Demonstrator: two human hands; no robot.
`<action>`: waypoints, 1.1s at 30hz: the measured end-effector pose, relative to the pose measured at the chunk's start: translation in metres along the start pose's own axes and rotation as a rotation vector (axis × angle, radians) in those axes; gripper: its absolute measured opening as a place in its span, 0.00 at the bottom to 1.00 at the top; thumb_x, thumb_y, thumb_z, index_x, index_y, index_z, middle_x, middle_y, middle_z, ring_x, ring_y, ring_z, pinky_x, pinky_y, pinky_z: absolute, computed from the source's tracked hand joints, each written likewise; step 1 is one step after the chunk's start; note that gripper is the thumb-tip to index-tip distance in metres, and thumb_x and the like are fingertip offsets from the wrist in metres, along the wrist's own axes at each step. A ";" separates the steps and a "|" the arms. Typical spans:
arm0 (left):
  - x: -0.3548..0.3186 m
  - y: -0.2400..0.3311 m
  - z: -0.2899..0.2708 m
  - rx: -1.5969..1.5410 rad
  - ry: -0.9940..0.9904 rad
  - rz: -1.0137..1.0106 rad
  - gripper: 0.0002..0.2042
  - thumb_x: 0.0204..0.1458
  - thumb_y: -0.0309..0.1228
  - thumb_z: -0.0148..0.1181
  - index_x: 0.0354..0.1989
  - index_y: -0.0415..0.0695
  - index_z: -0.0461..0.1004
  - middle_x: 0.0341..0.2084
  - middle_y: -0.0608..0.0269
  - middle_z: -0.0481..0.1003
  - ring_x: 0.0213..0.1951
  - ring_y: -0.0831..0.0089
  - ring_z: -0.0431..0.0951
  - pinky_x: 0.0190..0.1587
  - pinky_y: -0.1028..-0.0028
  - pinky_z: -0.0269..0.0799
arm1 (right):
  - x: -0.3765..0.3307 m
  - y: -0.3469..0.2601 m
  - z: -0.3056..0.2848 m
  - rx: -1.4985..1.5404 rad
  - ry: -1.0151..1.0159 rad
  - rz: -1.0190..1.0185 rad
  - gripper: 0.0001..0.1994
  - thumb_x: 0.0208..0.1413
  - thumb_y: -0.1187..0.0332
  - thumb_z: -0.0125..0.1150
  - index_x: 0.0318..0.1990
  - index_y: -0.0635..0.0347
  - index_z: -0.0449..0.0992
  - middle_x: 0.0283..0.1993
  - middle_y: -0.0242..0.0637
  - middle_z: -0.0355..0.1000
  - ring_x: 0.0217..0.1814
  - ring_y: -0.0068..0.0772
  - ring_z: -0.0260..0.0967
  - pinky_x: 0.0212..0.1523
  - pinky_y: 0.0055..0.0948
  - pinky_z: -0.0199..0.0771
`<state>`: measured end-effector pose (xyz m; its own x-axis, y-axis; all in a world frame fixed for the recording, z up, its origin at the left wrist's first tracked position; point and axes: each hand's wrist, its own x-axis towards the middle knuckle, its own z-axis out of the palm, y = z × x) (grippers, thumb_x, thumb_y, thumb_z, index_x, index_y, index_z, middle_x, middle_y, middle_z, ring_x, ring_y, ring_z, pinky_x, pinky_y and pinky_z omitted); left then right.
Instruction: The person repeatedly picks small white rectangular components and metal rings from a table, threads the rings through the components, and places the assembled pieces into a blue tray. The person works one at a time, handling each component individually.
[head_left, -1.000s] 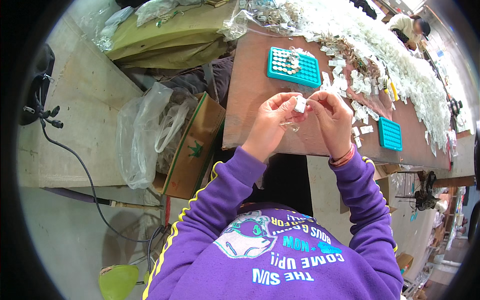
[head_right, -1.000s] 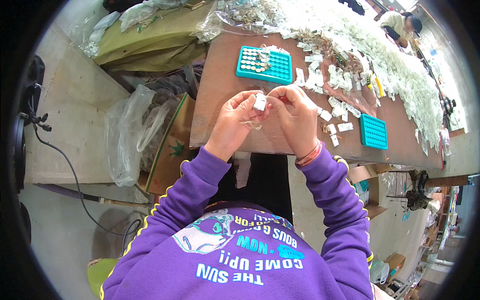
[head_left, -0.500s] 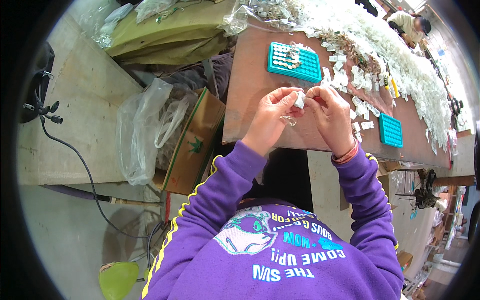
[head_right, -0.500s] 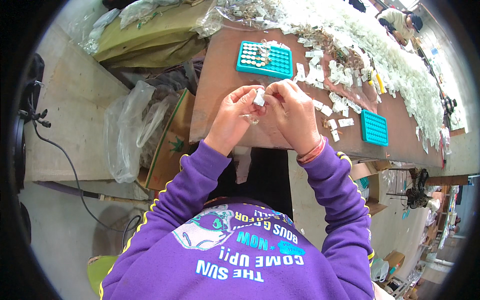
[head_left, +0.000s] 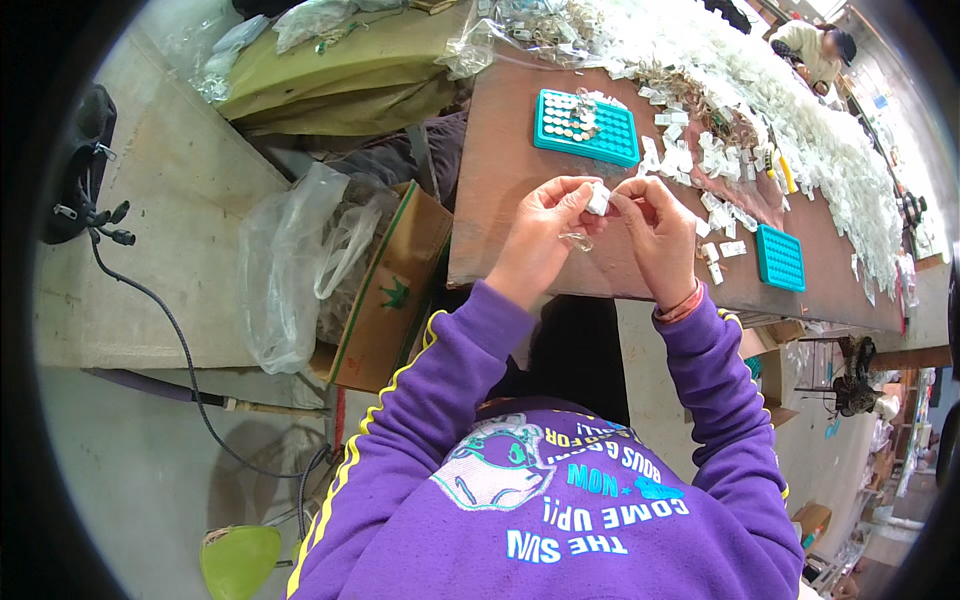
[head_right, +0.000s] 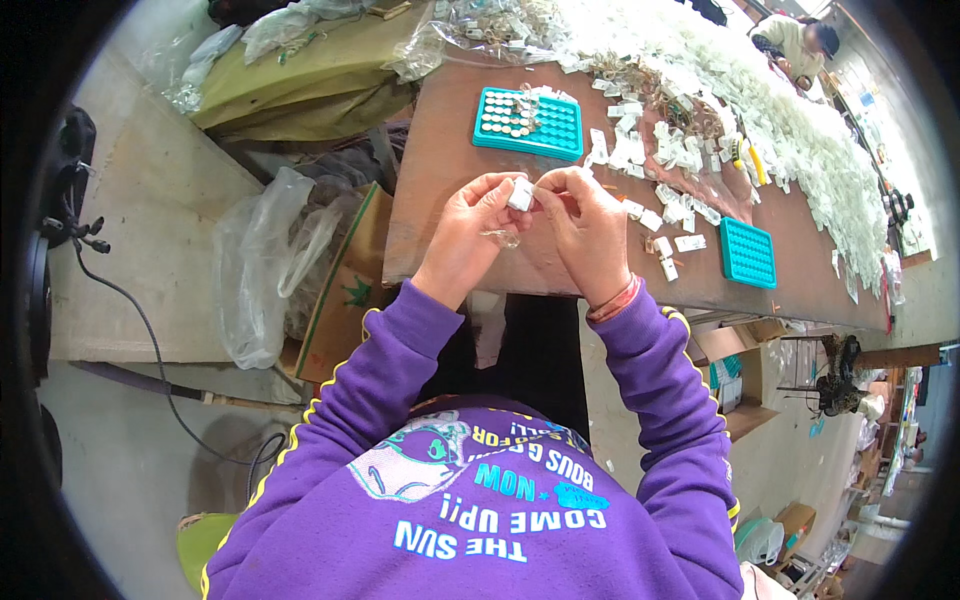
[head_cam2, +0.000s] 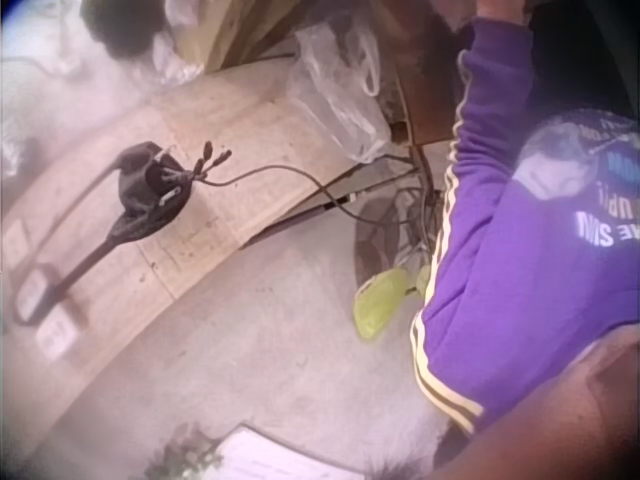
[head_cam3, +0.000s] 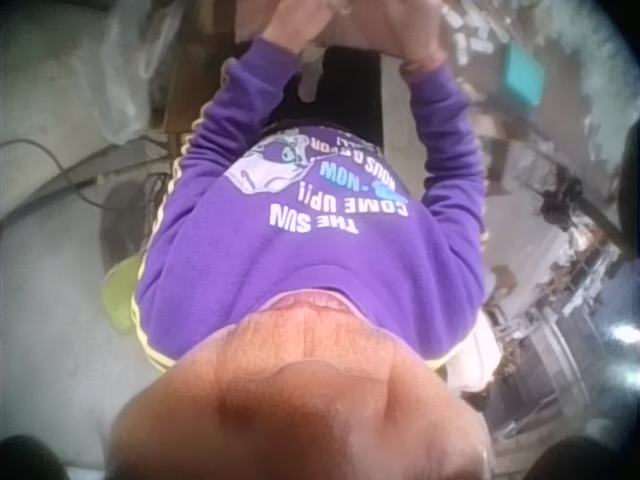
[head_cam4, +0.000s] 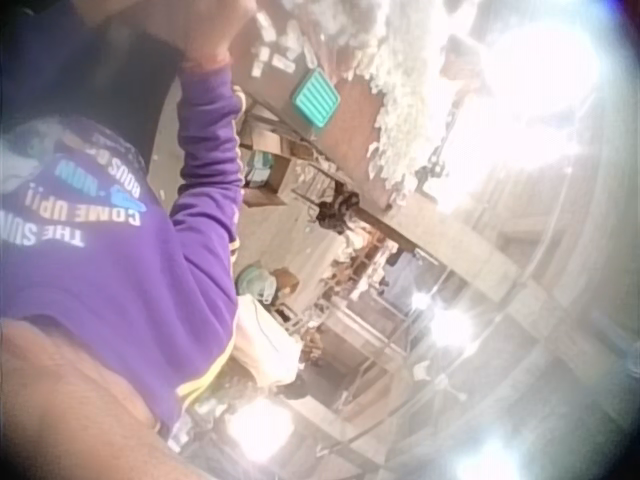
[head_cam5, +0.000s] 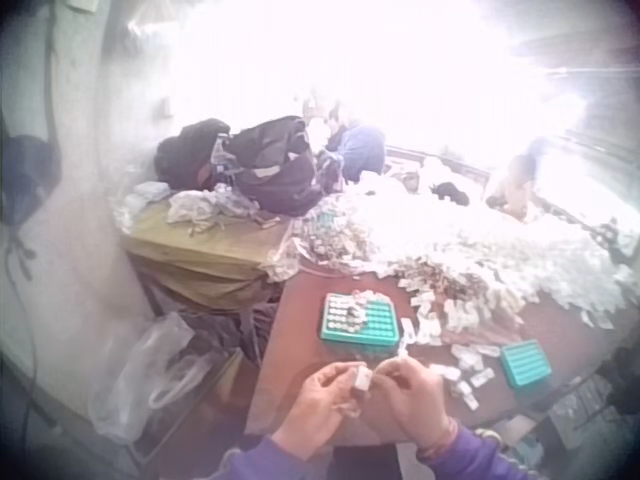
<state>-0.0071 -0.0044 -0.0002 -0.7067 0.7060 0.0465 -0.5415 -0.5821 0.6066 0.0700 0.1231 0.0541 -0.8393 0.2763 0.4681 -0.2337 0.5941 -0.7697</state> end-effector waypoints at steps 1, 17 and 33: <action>0.000 0.000 0.000 0.006 -0.001 0.000 0.11 0.62 0.31 0.53 0.47 0.37 0.72 0.36 0.59 0.77 0.34 0.73 0.78 0.38 0.75 0.75 | 0.001 -0.001 -0.001 -0.021 -0.010 -0.020 0.03 0.53 0.79 0.60 0.35 0.65 0.73 0.31 0.38 0.72 0.31 0.27 0.73 0.34 0.25 0.74; 0.001 -0.004 -0.001 -0.035 0.009 0.020 0.09 0.60 0.30 0.55 0.45 0.38 0.73 0.34 0.64 0.76 0.31 0.77 0.76 0.36 0.77 0.73 | 0.000 -0.005 0.008 -0.316 0.050 -0.283 0.04 0.53 0.79 0.55 0.35 0.61 0.69 0.32 0.44 0.69 0.32 0.51 0.71 0.30 0.38 0.71; -0.014 0.003 0.024 0.162 0.106 0.091 0.07 0.59 0.28 0.57 0.43 0.40 0.74 0.33 0.62 0.77 0.32 0.76 0.77 0.38 0.74 0.74 | -0.011 -0.009 -0.003 -0.205 0.084 -0.159 0.06 0.55 0.75 0.59 0.40 0.62 0.72 0.33 0.41 0.73 0.34 0.42 0.76 0.34 0.31 0.75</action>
<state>0.0119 -0.0059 0.0194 -0.7980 0.6019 0.0281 -0.3993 -0.5631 0.7236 0.0827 0.1174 0.0574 -0.7543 0.2238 0.6172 -0.2481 0.7732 -0.5836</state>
